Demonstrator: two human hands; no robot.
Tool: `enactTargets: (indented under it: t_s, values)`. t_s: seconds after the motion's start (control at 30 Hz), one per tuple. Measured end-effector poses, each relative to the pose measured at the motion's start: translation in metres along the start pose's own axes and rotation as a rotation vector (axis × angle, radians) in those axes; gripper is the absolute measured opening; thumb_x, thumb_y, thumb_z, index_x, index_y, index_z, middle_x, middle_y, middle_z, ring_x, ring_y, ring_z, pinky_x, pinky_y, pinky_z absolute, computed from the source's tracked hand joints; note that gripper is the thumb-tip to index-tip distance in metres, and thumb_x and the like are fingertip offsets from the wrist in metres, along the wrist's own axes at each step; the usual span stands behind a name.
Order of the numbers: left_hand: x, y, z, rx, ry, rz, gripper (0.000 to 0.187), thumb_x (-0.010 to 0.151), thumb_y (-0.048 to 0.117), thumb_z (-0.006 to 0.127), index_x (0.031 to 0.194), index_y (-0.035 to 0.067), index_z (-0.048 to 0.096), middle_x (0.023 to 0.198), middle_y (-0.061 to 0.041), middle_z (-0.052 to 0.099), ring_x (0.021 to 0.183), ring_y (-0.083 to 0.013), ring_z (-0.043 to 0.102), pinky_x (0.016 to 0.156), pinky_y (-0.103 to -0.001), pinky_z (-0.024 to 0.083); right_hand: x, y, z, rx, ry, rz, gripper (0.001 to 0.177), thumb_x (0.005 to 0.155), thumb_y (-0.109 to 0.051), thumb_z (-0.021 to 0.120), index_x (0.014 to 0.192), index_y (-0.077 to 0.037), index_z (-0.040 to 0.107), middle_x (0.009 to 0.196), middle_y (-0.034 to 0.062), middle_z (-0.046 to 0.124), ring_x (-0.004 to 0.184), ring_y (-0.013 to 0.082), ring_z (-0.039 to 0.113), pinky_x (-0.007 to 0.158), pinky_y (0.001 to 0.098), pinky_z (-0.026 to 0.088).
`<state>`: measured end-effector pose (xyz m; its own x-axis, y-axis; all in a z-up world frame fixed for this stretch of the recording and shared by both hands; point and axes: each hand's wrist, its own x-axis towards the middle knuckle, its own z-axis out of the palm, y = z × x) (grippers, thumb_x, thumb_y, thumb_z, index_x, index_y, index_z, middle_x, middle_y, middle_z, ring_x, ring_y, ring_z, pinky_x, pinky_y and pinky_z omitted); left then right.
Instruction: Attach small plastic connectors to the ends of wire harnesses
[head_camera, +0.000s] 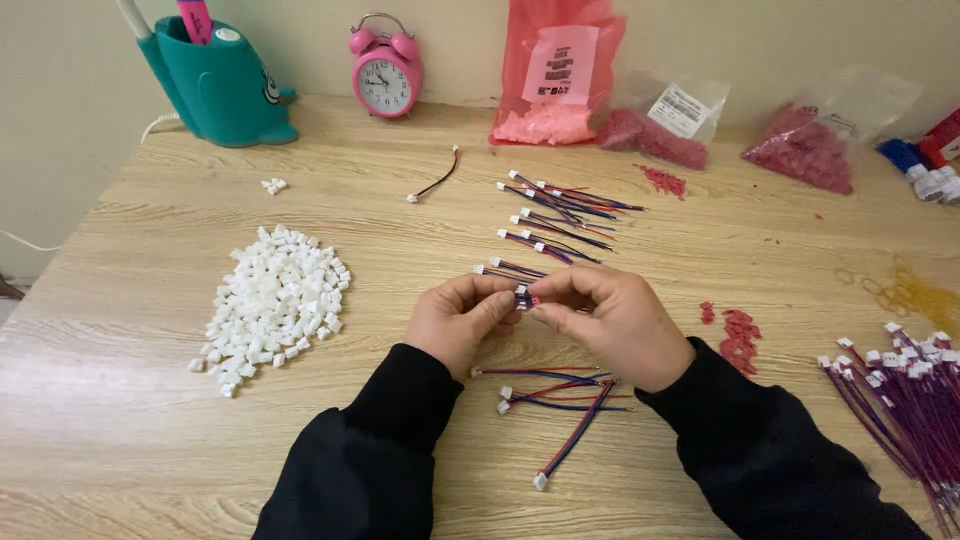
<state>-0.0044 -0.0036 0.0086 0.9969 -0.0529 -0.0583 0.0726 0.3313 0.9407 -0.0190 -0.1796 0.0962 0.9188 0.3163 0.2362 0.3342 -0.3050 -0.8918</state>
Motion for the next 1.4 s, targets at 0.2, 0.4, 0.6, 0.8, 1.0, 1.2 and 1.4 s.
enactTargets:
  t_s: [0.2,0.4,0.6,0.8,1.0,1.2,1.4]
  values:
    - [-0.004,0.001,0.002,-0.158,-0.038,0.012,0.025,0.087,0.004,0.069,0.111,-0.001,0.066,0.087,-0.018,0.072,0.078,-0.0249,0.073,0.070,-0.034,0.064,0.004,0.003,-0.001,-0.316,0.047,-0.184,0.018,0.077,-0.018,0.081,0.095,-0.019,0.079,0.087,-0.0006,0.067,0.084,0.0146,0.060,0.078,0.0268,0.048]
    - [-0.009,0.005,0.002,-0.215,-0.075,0.026,0.031,0.085,0.007,0.072,0.115,0.000,0.064,0.087,-0.016,0.071,0.080,-0.0261,0.073,0.073,-0.038,0.064,-0.001,-0.006,0.009,-0.163,0.073,-0.173,0.015,0.079,-0.008,0.077,0.094,-0.010,0.078,0.081,0.0070,0.067,0.079,0.0164,0.063,0.077,0.0301,0.051]
    - [-0.011,0.006,0.004,-0.206,-0.089,0.011,0.031,0.085,0.008,0.071,0.114,-0.002,0.064,0.090,-0.017,0.072,0.081,-0.0256,0.073,0.074,-0.037,0.064,-0.004,-0.010,0.011,-0.167,0.122,-0.213,0.017,0.078,-0.006,0.077,0.095,-0.009,0.078,0.079,0.0066,0.068,0.077,0.0156,0.067,0.072,0.0271,0.054]
    - [-0.008,0.001,0.002,-0.243,-0.066,0.014,0.033,0.083,0.003,0.073,0.114,-0.003,0.063,0.083,-0.017,0.070,0.077,-0.0280,0.073,0.070,-0.040,0.065,-0.004,-0.011,0.013,-0.205,0.127,-0.262,0.014,0.079,-0.008,0.076,0.093,-0.008,0.077,0.078,0.0090,0.068,0.075,0.0205,0.066,0.071,0.0303,0.051]
    - [-0.011,0.009,0.004,-0.257,-0.075,0.024,0.034,0.083,0.005,0.073,0.115,-0.002,0.063,0.080,-0.014,0.070,0.074,-0.0243,0.073,0.068,-0.037,0.065,-0.005,-0.013,0.018,-0.138,0.155,-0.250,0.015,0.080,-0.009,0.077,0.094,-0.009,0.078,0.076,0.0074,0.067,0.072,0.0155,0.064,0.069,0.0273,0.050]
    - [-0.009,0.008,0.001,-0.295,-0.104,0.045,0.037,0.083,0.003,0.073,0.117,-0.001,0.061,0.078,-0.013,0.069,0.072,-0.0243,0.073,0.068,-0.037,0.065,-0.005,-0.010,0.015,-0.003,0.056,-0.233,0.010,0.086,-0.006,0.071,0.094,-0.006,0.076,0.076,0.0088,0.067,0.074,0.0174,0.064,0.073,0.0302,0.050]
    - [-0.016,0.011,-0.001,-0.252,-0.201,0.057,0.037,0.080,-0.002,0.074,0.115,-0.002,0.062,0.073,-0.012,0.067,0.070,-0.0231,0.072,0.068,-0.036,0.065,-0.008,0.005,0.008,0.137,-0.035,-0.123,0.013,0.079,-0.003,0.077,0.092,-0.002,0.076,0.077,0.0101,0.070,0.077,0.0149,0.062,0.076,0.0325,0.050]
